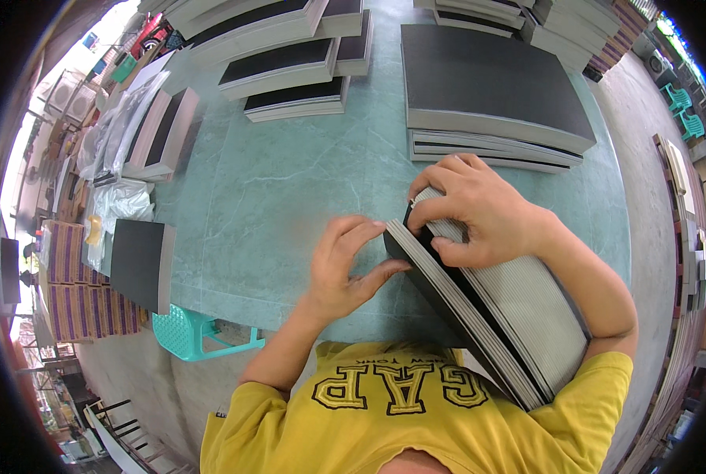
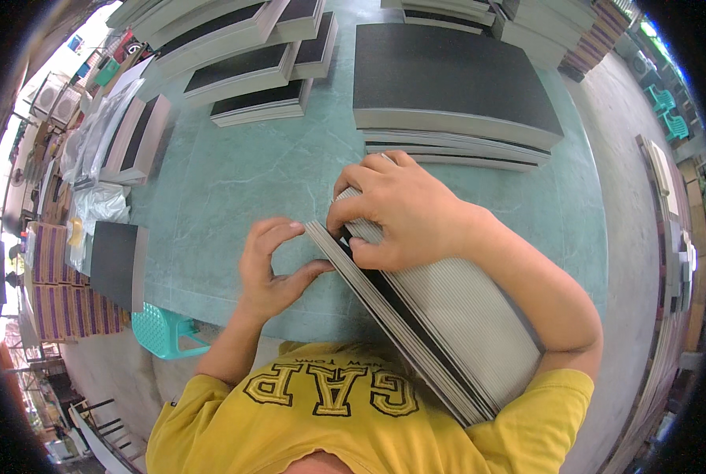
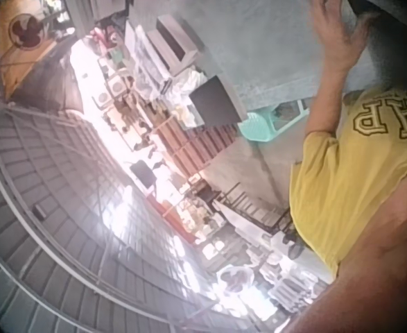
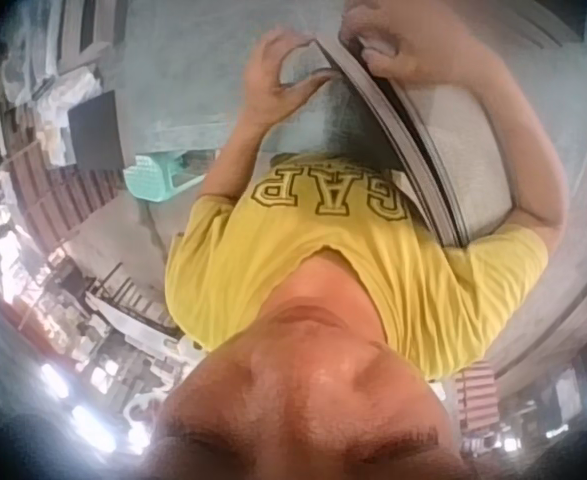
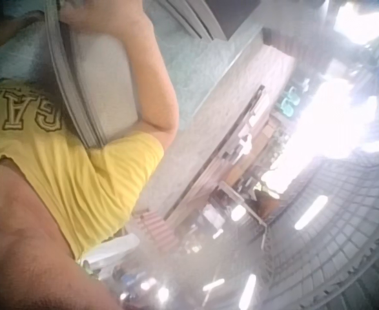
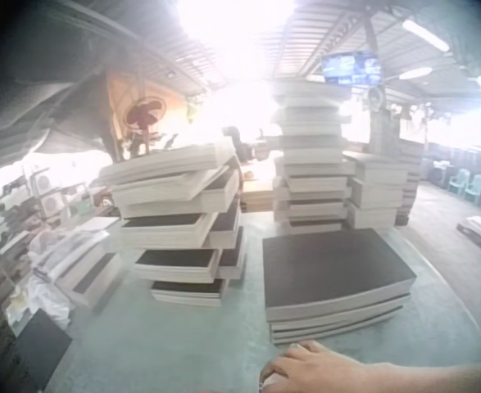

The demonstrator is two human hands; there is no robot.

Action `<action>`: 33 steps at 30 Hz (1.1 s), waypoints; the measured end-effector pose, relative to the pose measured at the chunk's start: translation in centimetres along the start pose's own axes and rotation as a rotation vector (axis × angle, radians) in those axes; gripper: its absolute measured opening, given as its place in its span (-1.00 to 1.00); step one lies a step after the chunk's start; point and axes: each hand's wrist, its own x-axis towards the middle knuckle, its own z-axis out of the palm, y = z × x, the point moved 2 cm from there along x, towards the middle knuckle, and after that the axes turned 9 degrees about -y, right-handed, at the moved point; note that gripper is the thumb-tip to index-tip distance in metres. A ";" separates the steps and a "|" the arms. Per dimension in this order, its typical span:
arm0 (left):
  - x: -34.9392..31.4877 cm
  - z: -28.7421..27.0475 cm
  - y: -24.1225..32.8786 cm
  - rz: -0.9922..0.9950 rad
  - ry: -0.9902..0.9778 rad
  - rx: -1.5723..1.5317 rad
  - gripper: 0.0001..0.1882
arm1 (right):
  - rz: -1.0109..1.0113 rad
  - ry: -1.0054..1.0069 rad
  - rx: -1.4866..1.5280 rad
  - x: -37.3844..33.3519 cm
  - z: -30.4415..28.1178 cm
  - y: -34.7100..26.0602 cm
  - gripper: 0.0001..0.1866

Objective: The person organizes stacks of dark-covered paper booklets by lifting entire stacks and placing them onto other piles to create taller uniform stacks, then aligns the edges by hand.

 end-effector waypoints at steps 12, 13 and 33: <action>-0.2 0.0 0.1 0.052 0.084 0.057 -0.45 | -0.029 0.031 -0.071 -0.1 0.1 0.3 -0.51; -0.1 -0.1 0.0 0.064 0.080 0.049 -0.46 | -0.026 0.032 -0.069 -0.1 0.1 0.4 -0.52; 0.8 0.5 -1.2 -0.231 -0.132 -0.351 -0.39 | 0.030 0.009 0.057 -0.2 -0.3 0.9 -0.54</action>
